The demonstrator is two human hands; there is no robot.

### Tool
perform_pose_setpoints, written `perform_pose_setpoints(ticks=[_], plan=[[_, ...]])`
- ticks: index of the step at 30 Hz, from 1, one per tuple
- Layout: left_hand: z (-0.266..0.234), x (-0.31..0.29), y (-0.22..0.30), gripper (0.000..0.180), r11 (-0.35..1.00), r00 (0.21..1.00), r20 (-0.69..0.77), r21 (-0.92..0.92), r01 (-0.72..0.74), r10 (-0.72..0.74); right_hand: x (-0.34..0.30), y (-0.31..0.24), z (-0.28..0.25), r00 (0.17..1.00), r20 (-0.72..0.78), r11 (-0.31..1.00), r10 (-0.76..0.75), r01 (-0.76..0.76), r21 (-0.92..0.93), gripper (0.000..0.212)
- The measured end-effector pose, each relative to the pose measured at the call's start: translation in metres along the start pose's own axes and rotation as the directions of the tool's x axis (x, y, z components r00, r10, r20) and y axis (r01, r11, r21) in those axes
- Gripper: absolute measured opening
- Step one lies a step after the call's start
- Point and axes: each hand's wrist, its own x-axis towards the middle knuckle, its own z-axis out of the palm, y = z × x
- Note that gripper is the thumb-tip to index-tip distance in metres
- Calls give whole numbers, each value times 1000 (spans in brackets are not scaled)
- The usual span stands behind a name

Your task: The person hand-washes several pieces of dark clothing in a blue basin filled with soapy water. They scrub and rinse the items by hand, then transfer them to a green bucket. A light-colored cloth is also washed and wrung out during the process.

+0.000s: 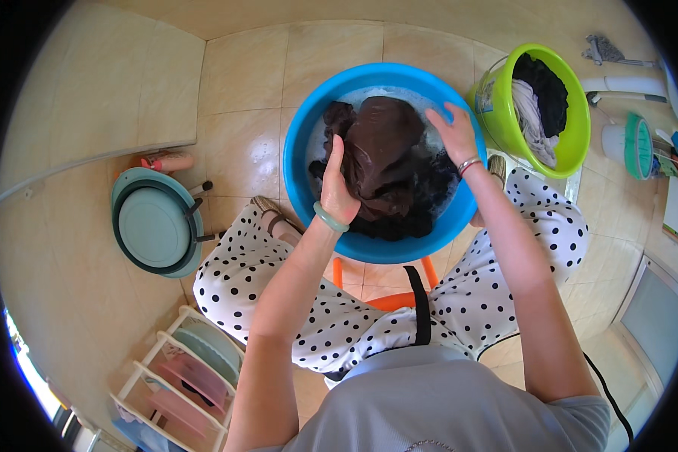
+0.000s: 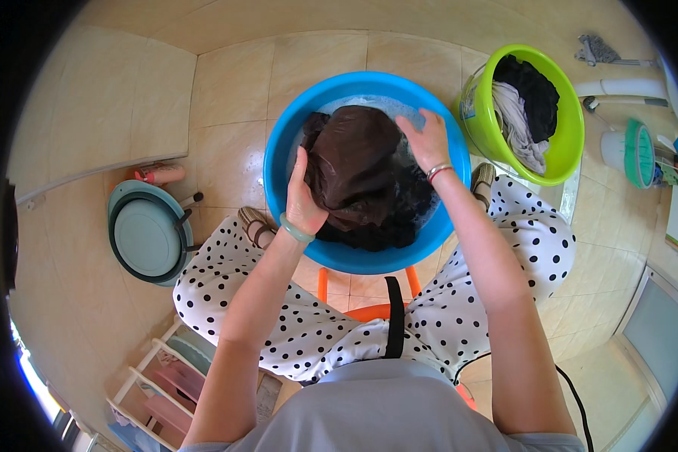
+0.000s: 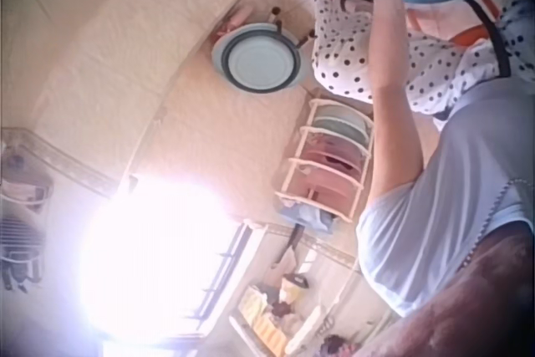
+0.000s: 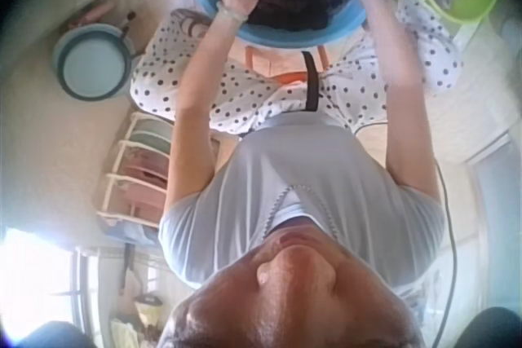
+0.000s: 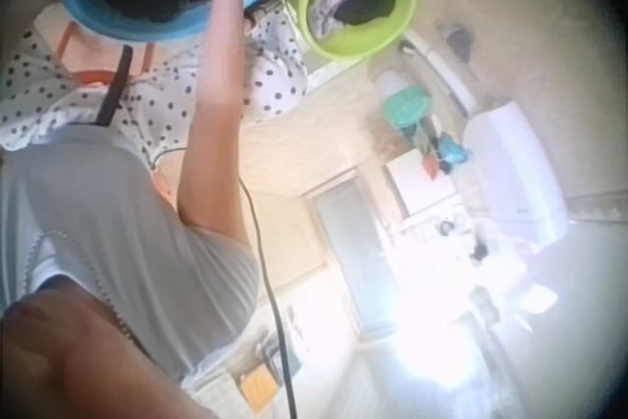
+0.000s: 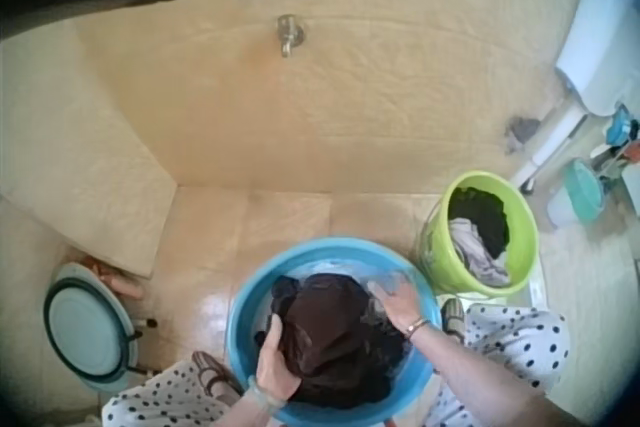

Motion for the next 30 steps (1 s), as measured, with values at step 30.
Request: perform_pose_setpoints(ticks=[30], plan=[[-45,41,41,57,925,920,-188,236,-298,345,-23,-27,-24,873,386,877,-298,410,-251,46]])
